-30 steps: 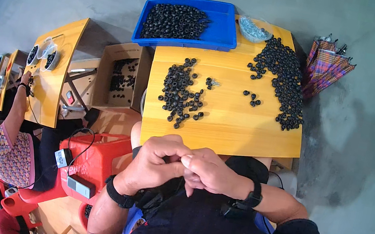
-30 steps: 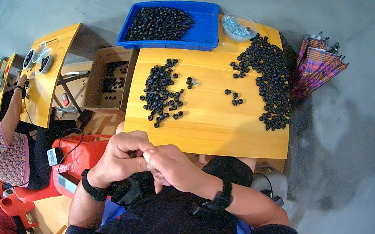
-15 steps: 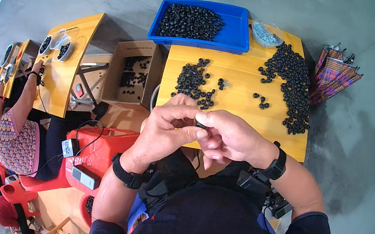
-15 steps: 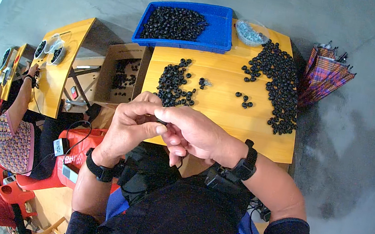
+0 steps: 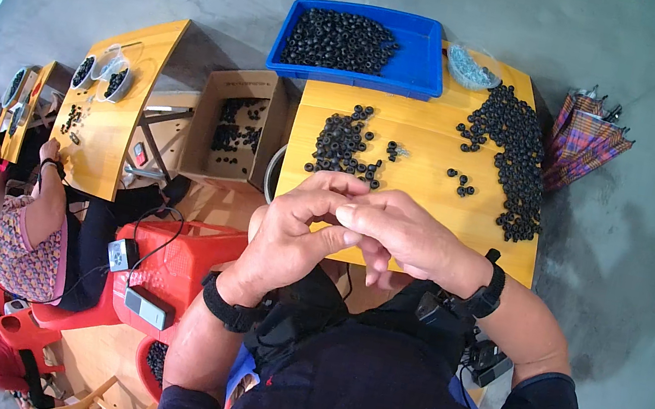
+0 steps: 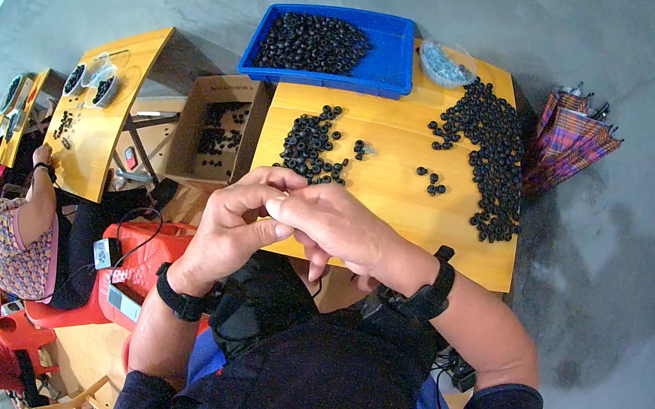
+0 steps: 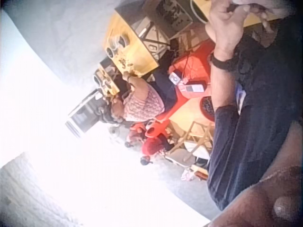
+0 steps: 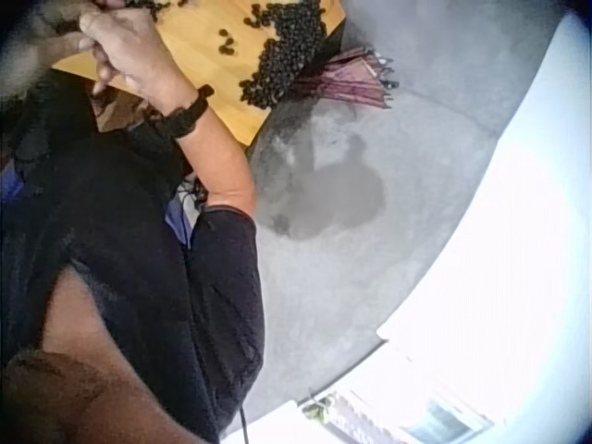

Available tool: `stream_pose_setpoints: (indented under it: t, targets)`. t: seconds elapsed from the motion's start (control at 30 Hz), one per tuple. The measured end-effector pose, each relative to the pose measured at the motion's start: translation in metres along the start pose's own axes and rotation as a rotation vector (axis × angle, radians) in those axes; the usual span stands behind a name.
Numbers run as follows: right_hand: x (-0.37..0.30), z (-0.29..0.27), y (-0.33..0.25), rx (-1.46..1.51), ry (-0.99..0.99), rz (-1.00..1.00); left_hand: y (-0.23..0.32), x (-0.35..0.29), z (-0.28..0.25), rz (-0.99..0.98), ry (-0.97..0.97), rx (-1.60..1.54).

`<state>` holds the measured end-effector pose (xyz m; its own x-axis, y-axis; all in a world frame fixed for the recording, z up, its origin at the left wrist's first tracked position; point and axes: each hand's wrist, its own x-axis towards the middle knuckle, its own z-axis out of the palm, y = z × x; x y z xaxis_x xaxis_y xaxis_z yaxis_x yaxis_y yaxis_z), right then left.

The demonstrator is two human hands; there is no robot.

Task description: The person assembles components by hand by picking up a black rubber ring and a small metal pin, inserting the pin into the ring, and placing the completed assembly onto the table.

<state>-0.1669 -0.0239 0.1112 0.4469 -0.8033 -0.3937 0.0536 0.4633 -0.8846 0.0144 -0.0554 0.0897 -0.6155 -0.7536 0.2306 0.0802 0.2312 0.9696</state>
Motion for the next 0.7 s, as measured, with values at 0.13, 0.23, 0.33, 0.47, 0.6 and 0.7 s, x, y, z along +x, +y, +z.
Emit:
stream_pose_setpoints:
  t: [0.13,0.23,0.33,0.47,0.6,0.7]
  targets:
    - [0.001,-0.003,0.002,-0.062,0.163,-0.16,0.003,-0.001,0.006,-0.079,0.059,-0.039]
    - [0.003,-0.002,-0.001,-0.206,0.293,-0.264,0.003,-0.004,0.008,-0.106,0.145,0.078]
    - [0.0,-0.002,-0.001,-0.406,0.346,-0.43,0.006,-0.005,0.011,-0.352,0.153,0.004]
    - [-0.008,0.008,-0.008,-0.576,0.409,-0.487,0.001,-0.006,0.017,-0.342,0.217,-0.043]
    - [-0.011,0.011,-0.011,-0.803,0.455,-0.627,-0.009,-0.009,0.022,-0.209,0.288,-0.032]
    - [-0.013,0.011,-0.015,-0.876,0.431,-0.644,-0.009,-0.011,0.022,-0.192,0.293,-0.077]
